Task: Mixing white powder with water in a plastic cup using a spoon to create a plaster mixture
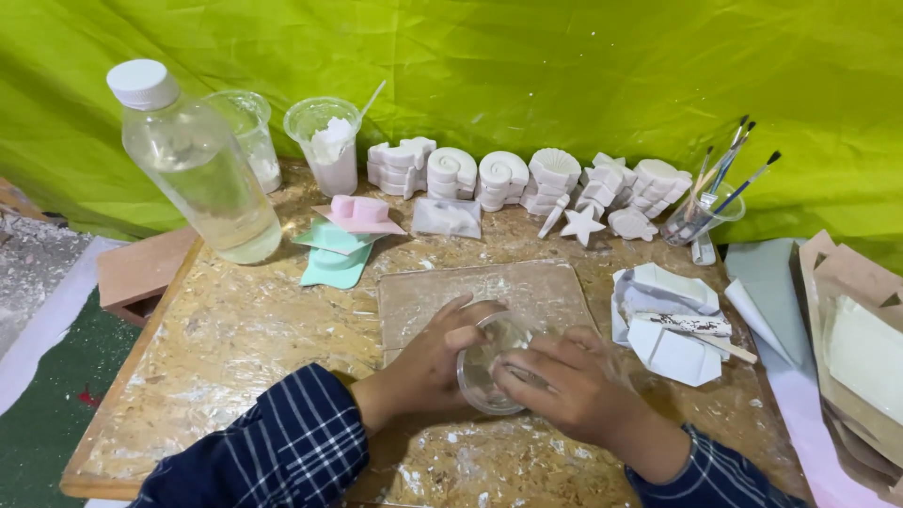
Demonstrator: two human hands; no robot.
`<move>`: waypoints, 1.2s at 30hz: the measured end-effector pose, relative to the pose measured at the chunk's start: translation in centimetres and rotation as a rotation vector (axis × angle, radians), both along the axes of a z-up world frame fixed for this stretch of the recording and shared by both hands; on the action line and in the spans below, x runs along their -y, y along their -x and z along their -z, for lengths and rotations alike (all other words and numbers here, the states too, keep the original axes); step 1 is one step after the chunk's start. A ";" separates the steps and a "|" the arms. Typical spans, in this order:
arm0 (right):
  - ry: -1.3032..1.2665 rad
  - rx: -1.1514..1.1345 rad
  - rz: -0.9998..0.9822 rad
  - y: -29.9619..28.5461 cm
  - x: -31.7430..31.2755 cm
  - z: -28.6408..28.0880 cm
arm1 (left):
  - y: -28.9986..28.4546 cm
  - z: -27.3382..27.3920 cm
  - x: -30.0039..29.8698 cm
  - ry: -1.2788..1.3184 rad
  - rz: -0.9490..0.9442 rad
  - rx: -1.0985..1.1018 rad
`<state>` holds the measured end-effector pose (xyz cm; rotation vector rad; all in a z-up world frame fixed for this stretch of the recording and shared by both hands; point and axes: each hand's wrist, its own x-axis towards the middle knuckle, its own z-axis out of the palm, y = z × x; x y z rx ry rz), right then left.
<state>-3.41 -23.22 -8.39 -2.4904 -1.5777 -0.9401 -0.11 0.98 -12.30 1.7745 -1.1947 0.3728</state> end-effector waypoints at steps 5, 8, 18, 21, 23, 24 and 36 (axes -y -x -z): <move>0.058 -0.052 0.088 1.1 -0.1 0.9 | -0.3 0.4 -0.2 0.064 0.023 0.041; 0.071 -0.109 0.079 1.4 0.6 1.3 | -0.4 0.2 -0.2 0.012 0.014 -0.026; -0.041 -0.069 0.053 2.6 -1.3 -1.1 | 0.2 -0.8 -0.8 -0.035 -0.006 -0.060; -0.096 -0.084 0.042 2.7 -0.8 -0.1 | -0.6 2.0 -0.8 0.078 0.033 0.098; -0.095 -0.065 0.055 2.4 0.5 0.9 | -0.5 2.3 -0.7 0.070 0.030 0.082; -0.092 -0.039 0.069 2.2 1.1 1.4 | -0.5 2.4 -0.6 0.064 0.028 0.072; -0.027 -0.133 -0.024 2.2 -0.3 0.1 | 0.1 1.1 -0.3 0.047 0.087 0.055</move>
